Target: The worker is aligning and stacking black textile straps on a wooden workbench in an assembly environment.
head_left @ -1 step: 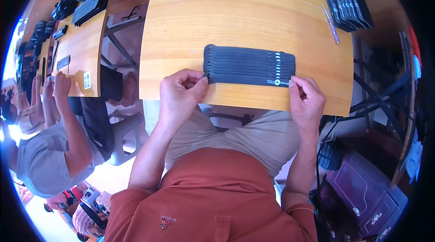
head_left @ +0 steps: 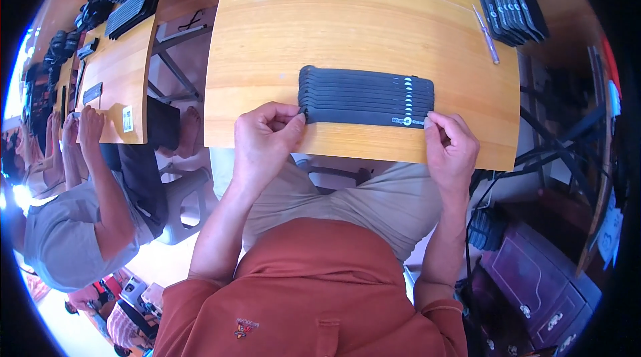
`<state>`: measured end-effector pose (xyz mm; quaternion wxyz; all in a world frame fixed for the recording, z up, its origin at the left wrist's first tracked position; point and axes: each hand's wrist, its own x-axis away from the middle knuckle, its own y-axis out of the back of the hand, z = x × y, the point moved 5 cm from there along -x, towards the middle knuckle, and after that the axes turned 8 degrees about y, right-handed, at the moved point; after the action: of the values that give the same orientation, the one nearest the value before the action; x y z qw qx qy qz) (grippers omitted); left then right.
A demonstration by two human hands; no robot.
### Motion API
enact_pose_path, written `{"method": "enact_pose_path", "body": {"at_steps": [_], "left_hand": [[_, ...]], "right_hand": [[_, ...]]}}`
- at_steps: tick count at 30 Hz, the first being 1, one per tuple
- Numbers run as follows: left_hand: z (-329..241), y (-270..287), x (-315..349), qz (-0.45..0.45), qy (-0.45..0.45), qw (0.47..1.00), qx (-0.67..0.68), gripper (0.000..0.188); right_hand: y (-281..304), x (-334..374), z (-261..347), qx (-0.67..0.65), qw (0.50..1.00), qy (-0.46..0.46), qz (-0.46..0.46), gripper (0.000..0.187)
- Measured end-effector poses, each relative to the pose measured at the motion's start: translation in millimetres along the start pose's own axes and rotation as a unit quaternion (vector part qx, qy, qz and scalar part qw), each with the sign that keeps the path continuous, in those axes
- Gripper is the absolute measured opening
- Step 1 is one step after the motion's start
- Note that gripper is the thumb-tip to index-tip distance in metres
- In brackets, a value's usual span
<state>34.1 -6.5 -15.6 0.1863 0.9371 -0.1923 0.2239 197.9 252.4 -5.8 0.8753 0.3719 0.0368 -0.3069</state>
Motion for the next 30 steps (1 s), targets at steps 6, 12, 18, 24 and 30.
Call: {"method": "enact_pose_path", "body": {"at_steps": [6, 12, 18, 24, 30], "left_hand": [[-0.1, -0.1, -0.6, -0.008, 0.008, 1.0, -0.005, 0.013], [1.5, -0.8, -0.8, -0.009, 0.01, 1.0, -0.006, 0.013], [2.3, -1.7, -1.4, -0.003, 0.001, 1.0, -0.002, 0.013], [1.1, -1.1, -0.7, -0.014, 0.002, 1.0, -0.014, 0.013], [3.1, -1.6, -1.9, -0.003, -0.006, 1.0, -0.005, 0.012]], "right_hand": [[0.6, -1.3, 1.7, 0.001, 1.0, 0.001, -0.004, 0.01], [0.3, -0.4, 0.2, -0.006, 1.0, -0.004, -0.005, 0.01], [0.6, 2.1, -3.2, -0.005, 1.0, 0.009, -0.006, 0.011], [6.9, -1.9, -1.1, -0.028, 1.0, 0.001, 0.007, 0.014], [8.4, -1.1, -6.3, -0.068, 0.997, -0.039, 0.016, 0.016]]}}
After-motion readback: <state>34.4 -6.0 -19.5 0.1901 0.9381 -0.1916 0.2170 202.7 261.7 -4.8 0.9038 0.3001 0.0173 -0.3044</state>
